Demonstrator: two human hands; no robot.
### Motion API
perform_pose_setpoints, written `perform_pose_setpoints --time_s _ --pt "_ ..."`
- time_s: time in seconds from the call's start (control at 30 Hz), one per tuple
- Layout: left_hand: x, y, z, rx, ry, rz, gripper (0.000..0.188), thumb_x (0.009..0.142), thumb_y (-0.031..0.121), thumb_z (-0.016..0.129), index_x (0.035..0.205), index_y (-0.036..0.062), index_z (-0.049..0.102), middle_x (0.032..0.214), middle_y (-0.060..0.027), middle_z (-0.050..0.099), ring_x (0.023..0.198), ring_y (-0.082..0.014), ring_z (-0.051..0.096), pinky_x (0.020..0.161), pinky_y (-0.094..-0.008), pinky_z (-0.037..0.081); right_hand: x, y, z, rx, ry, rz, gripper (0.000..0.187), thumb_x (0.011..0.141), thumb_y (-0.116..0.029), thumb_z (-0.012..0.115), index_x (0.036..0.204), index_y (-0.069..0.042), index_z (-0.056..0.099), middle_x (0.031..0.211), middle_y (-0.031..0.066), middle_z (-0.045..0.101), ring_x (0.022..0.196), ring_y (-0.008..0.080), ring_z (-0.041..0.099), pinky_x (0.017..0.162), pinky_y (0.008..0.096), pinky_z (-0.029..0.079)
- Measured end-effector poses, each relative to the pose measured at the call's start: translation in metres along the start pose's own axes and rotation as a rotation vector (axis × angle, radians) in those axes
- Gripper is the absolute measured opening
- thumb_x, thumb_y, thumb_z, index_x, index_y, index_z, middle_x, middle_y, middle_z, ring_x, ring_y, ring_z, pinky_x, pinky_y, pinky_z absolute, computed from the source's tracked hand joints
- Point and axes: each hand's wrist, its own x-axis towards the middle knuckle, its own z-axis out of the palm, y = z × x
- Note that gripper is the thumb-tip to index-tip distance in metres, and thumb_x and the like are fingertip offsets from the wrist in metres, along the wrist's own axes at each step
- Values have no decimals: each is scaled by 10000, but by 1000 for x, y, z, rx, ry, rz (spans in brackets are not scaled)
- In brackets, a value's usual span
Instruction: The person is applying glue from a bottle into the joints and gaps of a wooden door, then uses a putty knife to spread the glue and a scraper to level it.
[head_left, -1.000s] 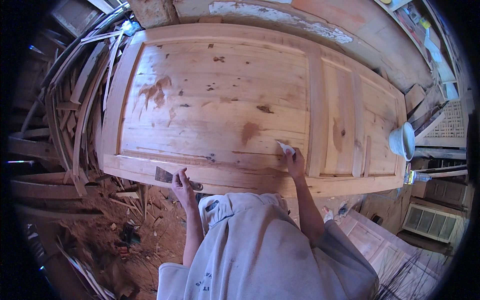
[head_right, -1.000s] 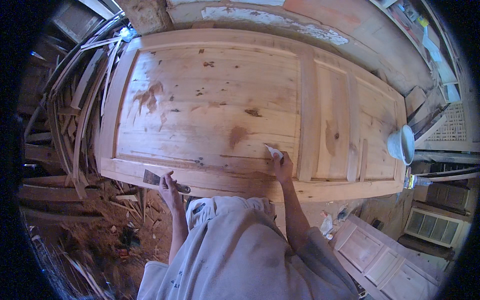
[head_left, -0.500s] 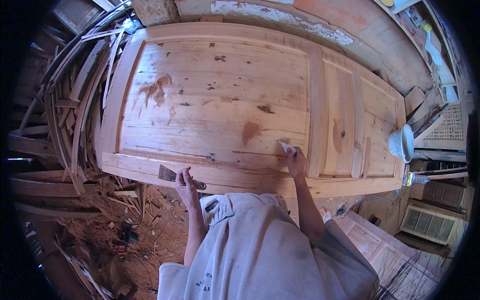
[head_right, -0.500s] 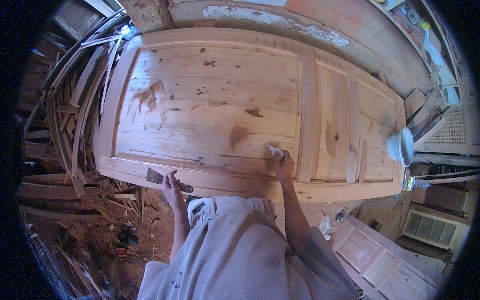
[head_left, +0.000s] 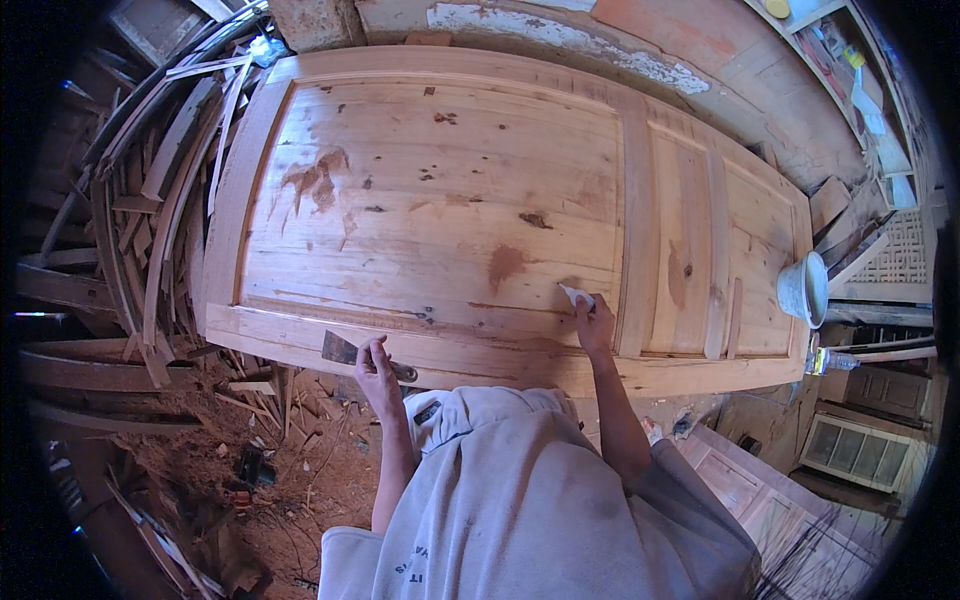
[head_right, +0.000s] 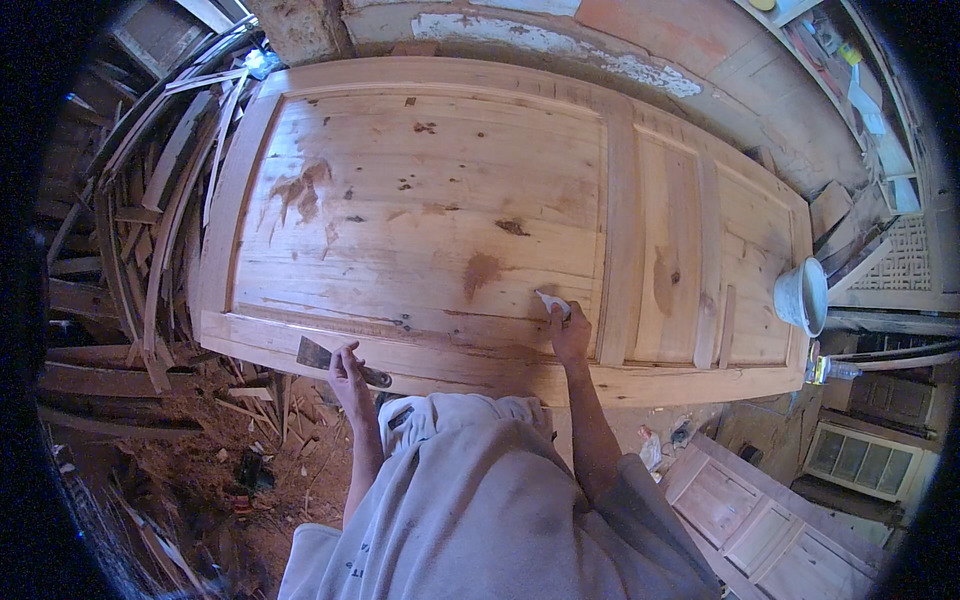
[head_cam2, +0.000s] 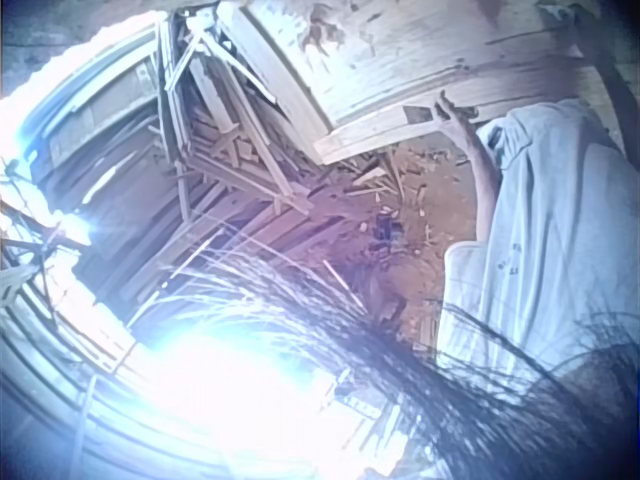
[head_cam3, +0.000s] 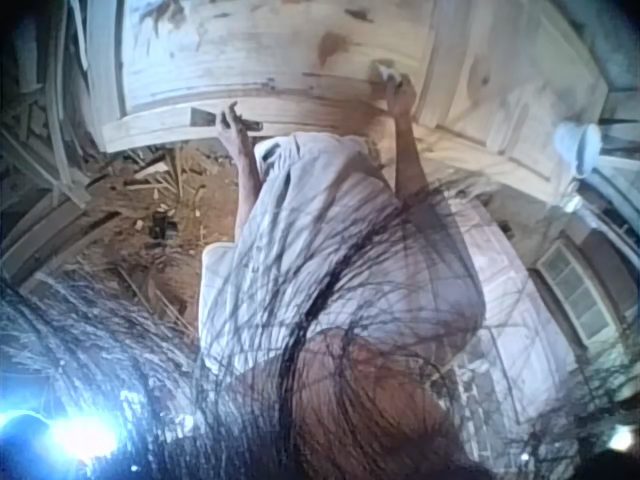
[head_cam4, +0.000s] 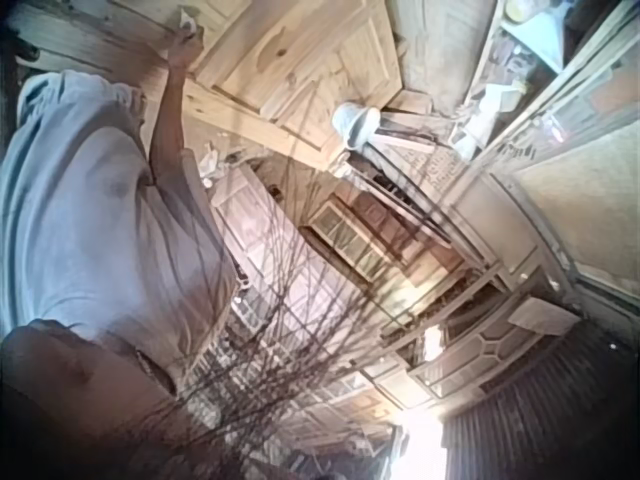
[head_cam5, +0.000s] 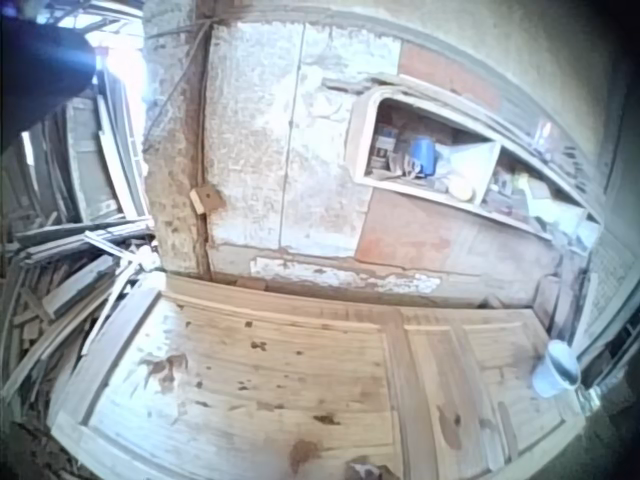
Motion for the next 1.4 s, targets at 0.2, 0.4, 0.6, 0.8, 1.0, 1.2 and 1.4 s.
perform_pose_setpoints --time_s 0.2,0.4,0.6,0.8,1.0,1.2,1.4 --pt "0 0 -1 -5 -2 -36 333 984 334 532 998 30 666 787 22 506 746 -78 453 722 -250 415 0 -1 1 5 4 -11 306 934 -302 587 914 4 600 716 203 632 639 327 645 582 407 491" --pt "2 -5 -1 -39 -8 -35 319 986 332 535 1005 43 668 863 19 565 767 -76 452 722 -245 407 -5 -7 -4 -6 -75 -7 288 932 -280 607 896 5 605 683 138 640 637 212 642 587 341 492" --pt "4 -14 0 -73 -15 -33 286 992 301 533 1011 49 666 877 25 579 764 -72 454 710 -233 399 -8 -15 -1 13 -171 -28 247 940 -247 612 920 -2 627 688 72 663 645 121 635 603 287 490" --pt "5 -13 -2 -75 -24 -40 285 994 294 530 1008 42 661 923 5 607 781 -77 473 725 -236 411 -8 -18 4 -57 -202 -69 222 925 -231 623 934 -10 642 700 90 671 632 151 644 607 307 498" --pt "6 -17 -4 -65 -17 -25 314 998 303 518 1016 20 653 969 -29 629 833 -98 514 767 -257 430 -8 -25 4 -80 -169 -81 270 905 -264 638 885 4 611 704 151 648 633 244 645 590 361 494" --pt "6 -15 -1 -71 -29 -25 320 996 311 520 1014 22 656 970 -24 629 821 -96 506 757 -259 428 -2 -30 9 37 -157 -126 288 909 -278 642 906 8 612 701 144 644 639 219 645 584 354 491" --pt "7 -18 -4 -81 -12 -36 316 993 312 524 1017 27 657 938 -11 614 792 -89 482 745 -256 420 3 -42 22 -3 -211 -113 300 916 -294 630 929 5 612 727 149 656 650 229 652 591 358 497"
